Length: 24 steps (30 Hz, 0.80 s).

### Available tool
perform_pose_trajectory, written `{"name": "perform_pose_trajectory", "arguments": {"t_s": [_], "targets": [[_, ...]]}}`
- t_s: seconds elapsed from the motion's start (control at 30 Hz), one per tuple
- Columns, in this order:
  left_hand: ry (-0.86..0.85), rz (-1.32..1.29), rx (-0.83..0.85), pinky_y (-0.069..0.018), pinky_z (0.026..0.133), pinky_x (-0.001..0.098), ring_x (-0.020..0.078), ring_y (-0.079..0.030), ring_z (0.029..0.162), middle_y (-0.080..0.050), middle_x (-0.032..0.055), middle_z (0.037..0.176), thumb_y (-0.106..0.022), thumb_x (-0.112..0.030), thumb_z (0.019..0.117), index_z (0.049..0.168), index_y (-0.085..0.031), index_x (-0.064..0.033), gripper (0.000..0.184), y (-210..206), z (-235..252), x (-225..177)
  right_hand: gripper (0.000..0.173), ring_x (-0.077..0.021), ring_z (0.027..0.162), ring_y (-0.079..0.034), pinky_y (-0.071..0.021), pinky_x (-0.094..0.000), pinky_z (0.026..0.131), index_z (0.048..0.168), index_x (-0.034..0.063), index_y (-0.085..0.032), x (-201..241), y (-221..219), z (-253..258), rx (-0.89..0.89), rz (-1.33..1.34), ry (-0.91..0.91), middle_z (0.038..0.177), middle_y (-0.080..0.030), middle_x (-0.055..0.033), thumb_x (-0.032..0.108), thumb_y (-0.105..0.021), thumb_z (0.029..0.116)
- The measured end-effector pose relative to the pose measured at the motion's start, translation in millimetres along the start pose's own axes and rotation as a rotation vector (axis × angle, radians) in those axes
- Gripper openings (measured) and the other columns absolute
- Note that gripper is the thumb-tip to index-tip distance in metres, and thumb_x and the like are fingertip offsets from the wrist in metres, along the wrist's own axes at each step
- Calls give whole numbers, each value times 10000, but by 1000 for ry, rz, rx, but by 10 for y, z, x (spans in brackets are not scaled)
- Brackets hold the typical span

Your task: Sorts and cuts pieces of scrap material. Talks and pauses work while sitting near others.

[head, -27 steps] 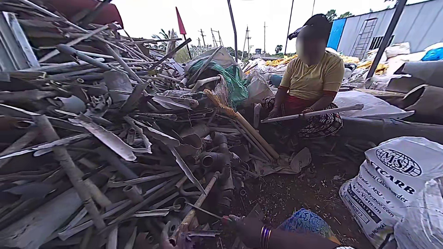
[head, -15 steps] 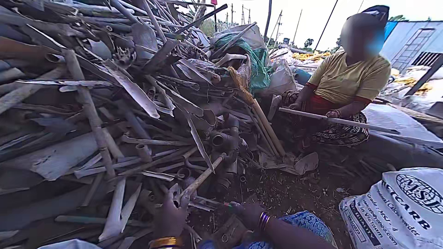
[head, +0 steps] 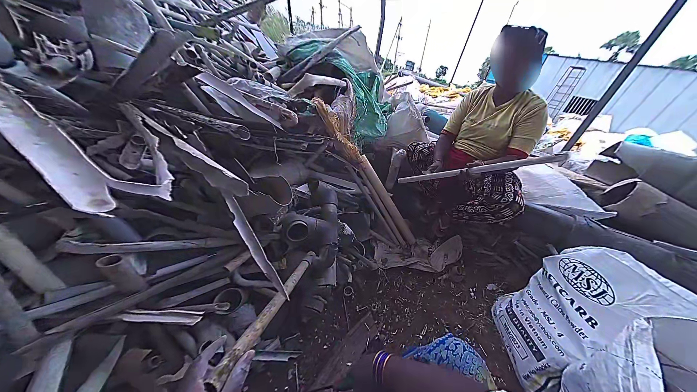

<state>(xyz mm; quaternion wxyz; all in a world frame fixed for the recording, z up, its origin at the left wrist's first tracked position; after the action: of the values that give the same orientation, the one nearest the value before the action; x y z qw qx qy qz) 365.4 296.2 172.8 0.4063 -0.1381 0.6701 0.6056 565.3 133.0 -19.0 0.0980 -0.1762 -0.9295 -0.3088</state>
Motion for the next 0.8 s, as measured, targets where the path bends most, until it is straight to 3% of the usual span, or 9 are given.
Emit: {"name": "perform_pose_trajectory", "arguments": {"t_s": [0.1,0.17,0.27,0.37,0.53,0.63,0.7,0.8], "targets": [[-73,18,-84,-494,1029,552,398,-671,1164,-682,257,1263,-672,-511,938,1416,-572,2,708,-99,94,259,412,-484,1202,-612,-451,-699,975,1334,-53,-584,42,-29,39,44,-11,20,1247,-644,-316,243,-568,1049],[-72,26,-52,-503,1013,560,398,-678,1147,-692,250,1246,-670,-527,930,1424,-564,1,731,-144,62,339,402,-477,1202,-615,-456,-693,972,1315,-55,-594,50,-34,6,80,-29,-6,1248,-644,-313,245,-565,1049],[-40,40,23,-518,993,567,404,-690,1116,-696,258,1225,-673,-493,942,1422,-560,13,706,-151,-38,217,399,-484,1206,-612,-464,-700,970,1321,-59,-579,70,-17,-24,63,-26,-23,1255,-640,-313,212,-580,1028],[3,20,173,-471,1013,629,491,-647,1153,-636,331,1286,-667,-310,992,1471,-487,50,626,-43,-180,-188,412,-495,1183,-616,-462,-707,951,1320,-74,-573,145,40,-53,67,-20,-2,1235,-640,-324,186,-621,1004],[-57,46,79,-490,884,705,518,-683,1033,-693,309,1176,-673,-302,977,1419,-588,-19,532,20,-189,-206,456,-486,1182,-619,-476,-687,957,1349,-65,-545,142,98,-72,71,-20,-27,1246,-632,-316,198,-651,992],[-62,113,38,-494,861,714,502,-699,1010,-719,279,1135,-708,-304,964,1393,-634,-55,501,56,-156,-141,413,-488,1222,-598,-461,-679,987,1384,-49,-522,86,258,-138,59,-3,-107,1286,-614,-317,181,-548,1042],[-30,149,25,-486,871,713,502,-692,1026,-718,278,1134,-696,-323,971,1373,-650,-61,482,109,-113,-78,439,-474,1283,-568,-437,-653,1038,1452,-34,-469,-25,464,-215,1,78,-225,1355,-585,-313,203,-471,1083],[98,148,-27,-452,896,727,521,-660,1061,-696,300,1144,-713,-332,982,1347,-658,-66,454,251,59,89,476,-424,1268,-594,-458,-587,1045,1525,6,-375,-175,944,-437,-281,224,-398,1344,-600,-277,230,-399,1105]]}}
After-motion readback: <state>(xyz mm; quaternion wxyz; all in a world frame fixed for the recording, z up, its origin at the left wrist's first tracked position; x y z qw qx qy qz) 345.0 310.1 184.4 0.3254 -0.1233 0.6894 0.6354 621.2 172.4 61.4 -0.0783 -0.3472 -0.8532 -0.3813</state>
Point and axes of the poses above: each hand's wrist, its own z-axis towards the middle knuckle, its own y-axis out of the back of the hand, x = y × z, the point moved 9 cm from there along z, towards the middle knuckle
